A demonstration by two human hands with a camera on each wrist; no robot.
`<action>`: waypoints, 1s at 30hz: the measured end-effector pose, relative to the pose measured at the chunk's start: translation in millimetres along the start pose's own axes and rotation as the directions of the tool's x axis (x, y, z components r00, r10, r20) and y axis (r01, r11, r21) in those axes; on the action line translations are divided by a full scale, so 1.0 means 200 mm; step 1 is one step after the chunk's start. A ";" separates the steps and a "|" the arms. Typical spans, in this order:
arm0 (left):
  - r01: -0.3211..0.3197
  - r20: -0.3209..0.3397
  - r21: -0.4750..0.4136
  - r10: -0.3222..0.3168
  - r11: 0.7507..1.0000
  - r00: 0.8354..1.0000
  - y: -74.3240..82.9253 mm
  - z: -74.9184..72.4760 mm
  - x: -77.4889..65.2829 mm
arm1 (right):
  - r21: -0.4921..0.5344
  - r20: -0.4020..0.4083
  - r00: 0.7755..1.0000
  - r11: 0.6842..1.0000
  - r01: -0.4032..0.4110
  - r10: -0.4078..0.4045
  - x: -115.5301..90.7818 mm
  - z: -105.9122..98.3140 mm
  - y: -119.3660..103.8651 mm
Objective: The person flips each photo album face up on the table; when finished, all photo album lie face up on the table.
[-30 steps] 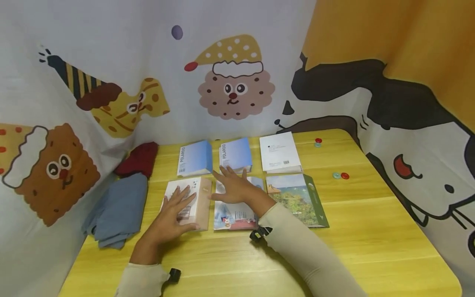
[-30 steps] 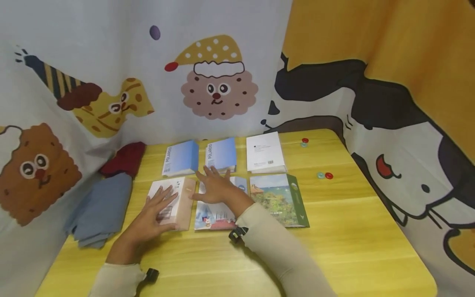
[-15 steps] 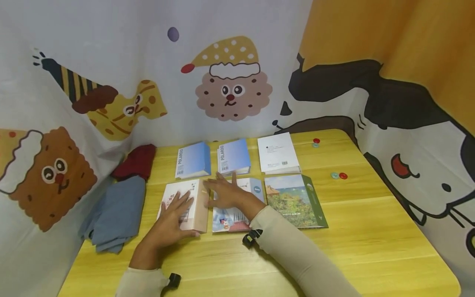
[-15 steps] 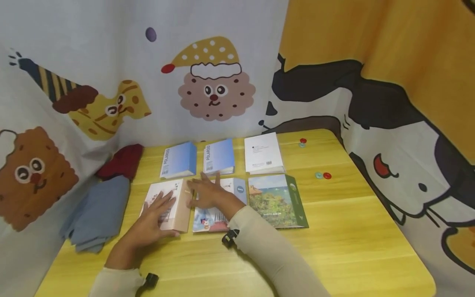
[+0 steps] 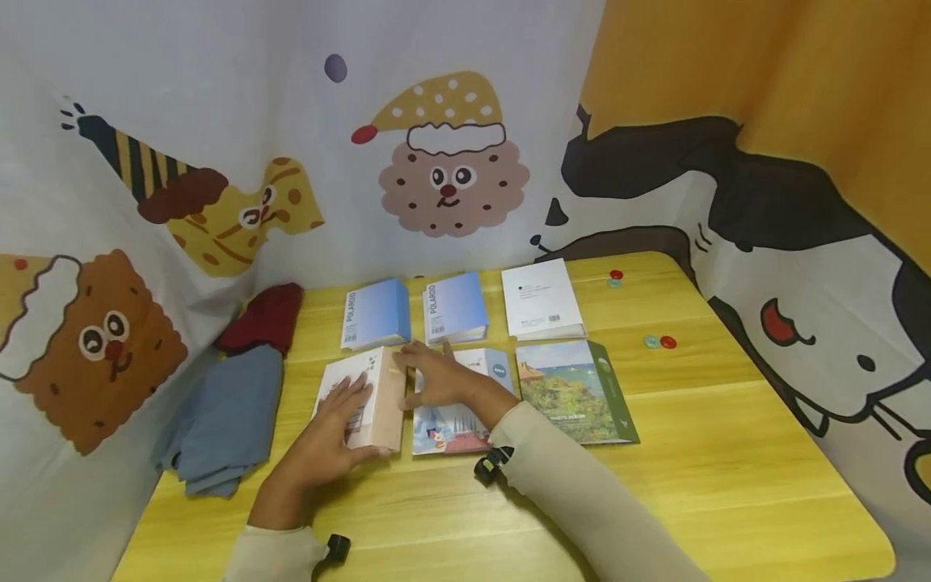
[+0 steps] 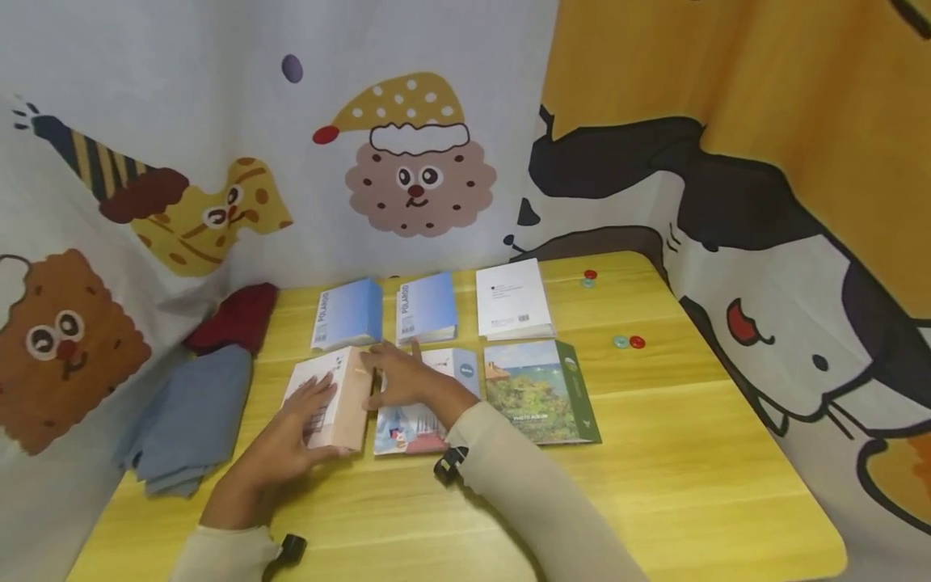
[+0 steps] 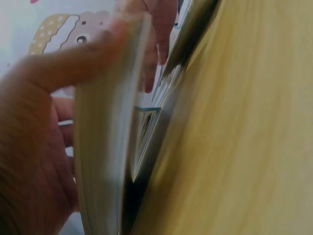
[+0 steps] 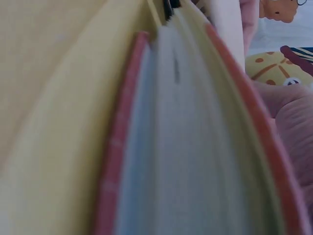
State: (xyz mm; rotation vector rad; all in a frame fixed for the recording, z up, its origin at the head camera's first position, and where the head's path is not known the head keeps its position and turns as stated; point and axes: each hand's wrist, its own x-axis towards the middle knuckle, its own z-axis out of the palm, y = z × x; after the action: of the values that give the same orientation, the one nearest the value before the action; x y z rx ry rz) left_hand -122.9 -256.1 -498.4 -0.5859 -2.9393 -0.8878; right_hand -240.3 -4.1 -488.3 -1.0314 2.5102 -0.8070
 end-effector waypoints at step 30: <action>-0.372 -0.292 -0.675 0.234 0.637 0.928 -0.09 -0.11 -0.09 | 0.079 -0.110 0.988 0.989 0.121 -0.112 -0.01 0.11 -0.26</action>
State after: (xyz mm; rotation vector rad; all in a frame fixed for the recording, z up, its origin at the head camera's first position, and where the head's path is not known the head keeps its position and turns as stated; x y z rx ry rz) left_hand -115.5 -287.8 -490.8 -0.9201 -2.1217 -1.9295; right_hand -200.3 -40.7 -474.2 -1.1434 2.4953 -1.0192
